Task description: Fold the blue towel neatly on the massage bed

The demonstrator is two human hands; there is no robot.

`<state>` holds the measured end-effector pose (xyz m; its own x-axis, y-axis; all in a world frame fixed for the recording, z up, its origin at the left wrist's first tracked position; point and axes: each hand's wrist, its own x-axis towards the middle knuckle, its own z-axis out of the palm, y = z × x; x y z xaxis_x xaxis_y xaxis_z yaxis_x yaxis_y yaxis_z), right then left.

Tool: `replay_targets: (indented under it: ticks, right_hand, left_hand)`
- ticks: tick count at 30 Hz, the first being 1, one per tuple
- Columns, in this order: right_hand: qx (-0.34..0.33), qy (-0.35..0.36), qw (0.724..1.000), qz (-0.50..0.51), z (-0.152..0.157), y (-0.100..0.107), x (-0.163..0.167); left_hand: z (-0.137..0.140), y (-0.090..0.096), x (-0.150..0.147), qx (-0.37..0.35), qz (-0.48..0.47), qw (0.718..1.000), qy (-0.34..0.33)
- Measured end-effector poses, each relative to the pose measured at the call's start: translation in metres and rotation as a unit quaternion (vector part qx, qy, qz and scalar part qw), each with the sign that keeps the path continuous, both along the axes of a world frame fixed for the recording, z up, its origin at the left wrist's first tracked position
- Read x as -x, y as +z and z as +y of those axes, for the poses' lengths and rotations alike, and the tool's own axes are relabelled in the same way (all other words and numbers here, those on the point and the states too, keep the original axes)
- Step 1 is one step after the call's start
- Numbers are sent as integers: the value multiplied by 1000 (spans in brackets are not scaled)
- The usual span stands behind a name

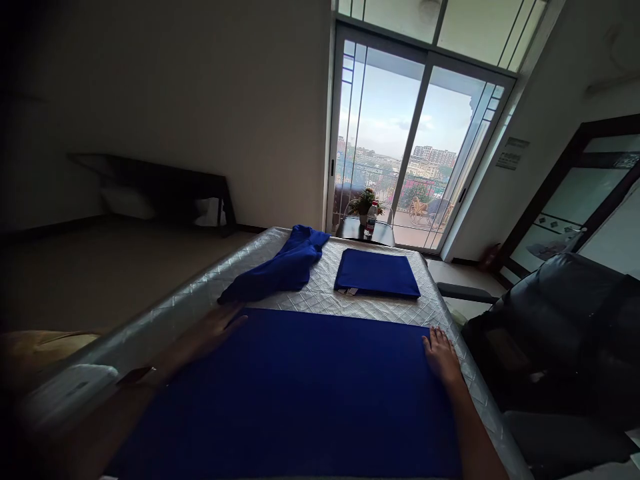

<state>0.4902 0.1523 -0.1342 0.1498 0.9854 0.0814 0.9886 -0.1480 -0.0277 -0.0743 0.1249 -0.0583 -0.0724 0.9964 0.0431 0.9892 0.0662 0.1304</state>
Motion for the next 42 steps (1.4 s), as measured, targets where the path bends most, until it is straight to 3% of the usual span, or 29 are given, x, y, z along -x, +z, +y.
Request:
replay_targets:
  ticks: [7, 18, 24, 27, 31, 36, 39, 42]
  right_hand:
    - [3, -4, 1000, 5, -1, 0, 1]
    - [15, -21, 1000, -6, -1, 2, 4]
    - [-9, -16, 1000, 0, -4, 5, 6]
    - [-32, -2, 999, 15, -9, 15, 14]
    - [-54, 73, 995, 45, -21, 33, 52]
    - [-46, 229, 965, 118, -38, 40, 145]
    - [-37, 287, 948, 135, -39, 38, 196]
    - [-21, 292, 946, 140, -30, 33, 222]
  left_hand:
    - [-2, 2, 0, -5, -14, 1000, -7]
    - [-21, 25, -18, -41, -39, 998, 10]
    - [-34, 38, -13, -56, -19, 995, -80]
    - [-37, 40, -15, -75, -6, 994, -74]
    - [-41, 46, -41, -86, -31, 986, -138]
    - [-54, 40, -115, -81, -84, 953, -280]
    - [-54, 33, -155, -108, -93, 938, -315]
    - [-48, 31, -173, -126, -93, 934, -322]
